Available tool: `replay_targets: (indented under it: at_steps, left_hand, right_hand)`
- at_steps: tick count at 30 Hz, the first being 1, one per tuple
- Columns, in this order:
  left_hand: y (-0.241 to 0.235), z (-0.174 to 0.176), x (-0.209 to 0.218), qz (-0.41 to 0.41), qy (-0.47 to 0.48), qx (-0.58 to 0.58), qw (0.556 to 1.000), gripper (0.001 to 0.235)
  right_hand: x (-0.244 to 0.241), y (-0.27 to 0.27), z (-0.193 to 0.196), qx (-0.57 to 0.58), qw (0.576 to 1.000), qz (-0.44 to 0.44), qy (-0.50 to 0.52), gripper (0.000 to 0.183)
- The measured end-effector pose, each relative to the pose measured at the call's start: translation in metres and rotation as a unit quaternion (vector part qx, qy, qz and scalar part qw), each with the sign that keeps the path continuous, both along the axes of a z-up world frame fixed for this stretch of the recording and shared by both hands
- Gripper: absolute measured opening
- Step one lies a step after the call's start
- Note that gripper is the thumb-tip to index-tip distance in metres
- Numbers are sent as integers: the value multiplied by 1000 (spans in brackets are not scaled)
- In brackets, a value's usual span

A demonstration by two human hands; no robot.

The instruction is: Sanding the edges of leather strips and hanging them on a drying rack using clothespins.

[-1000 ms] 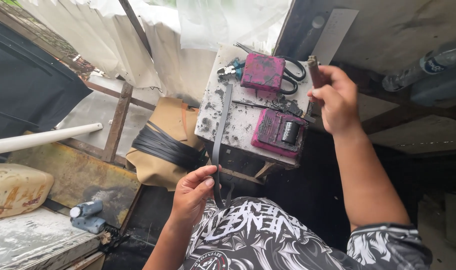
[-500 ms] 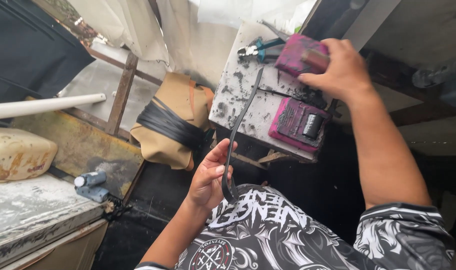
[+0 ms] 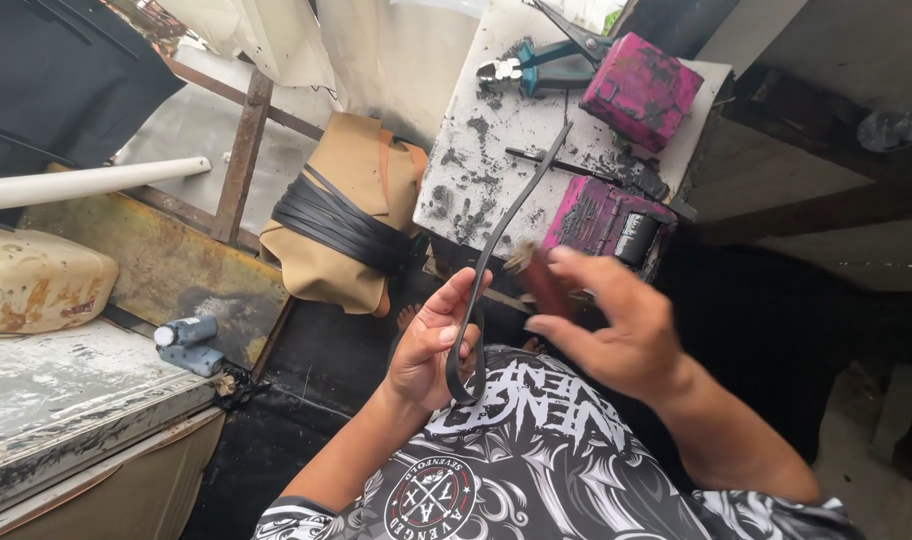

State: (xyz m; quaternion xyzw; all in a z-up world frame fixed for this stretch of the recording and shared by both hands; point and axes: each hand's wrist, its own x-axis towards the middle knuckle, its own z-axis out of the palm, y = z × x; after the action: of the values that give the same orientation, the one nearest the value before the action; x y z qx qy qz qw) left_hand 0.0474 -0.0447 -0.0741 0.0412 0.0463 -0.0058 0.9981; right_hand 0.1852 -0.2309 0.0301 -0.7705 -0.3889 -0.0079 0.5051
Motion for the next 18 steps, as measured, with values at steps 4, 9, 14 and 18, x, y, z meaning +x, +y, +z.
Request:
replay_targets:
  at_steps: [4, 9, 14, 18]
  left_hand:
    - [-6, 6, 1, 11, -22, -27, 999, 66]
    - [-12, 22, -1, 41, -7, -13, 999, 68]
    - [-13, 7, -8, 32, 4, 11, 999, 69]
    - [-15, -7, -13, 57, 7, 23, 998, 67]
  right_hand:
    - [-13, 24, -18, 44, 999, -18, -24, 47]
    - [-36, 31, -11, 100, 983, 99, -119, 34]
    - [-22, 31, -19, 106, 981, 75, -142, 31]
    - [-28, 35, -22, 124, 972, 121, -156, 27]
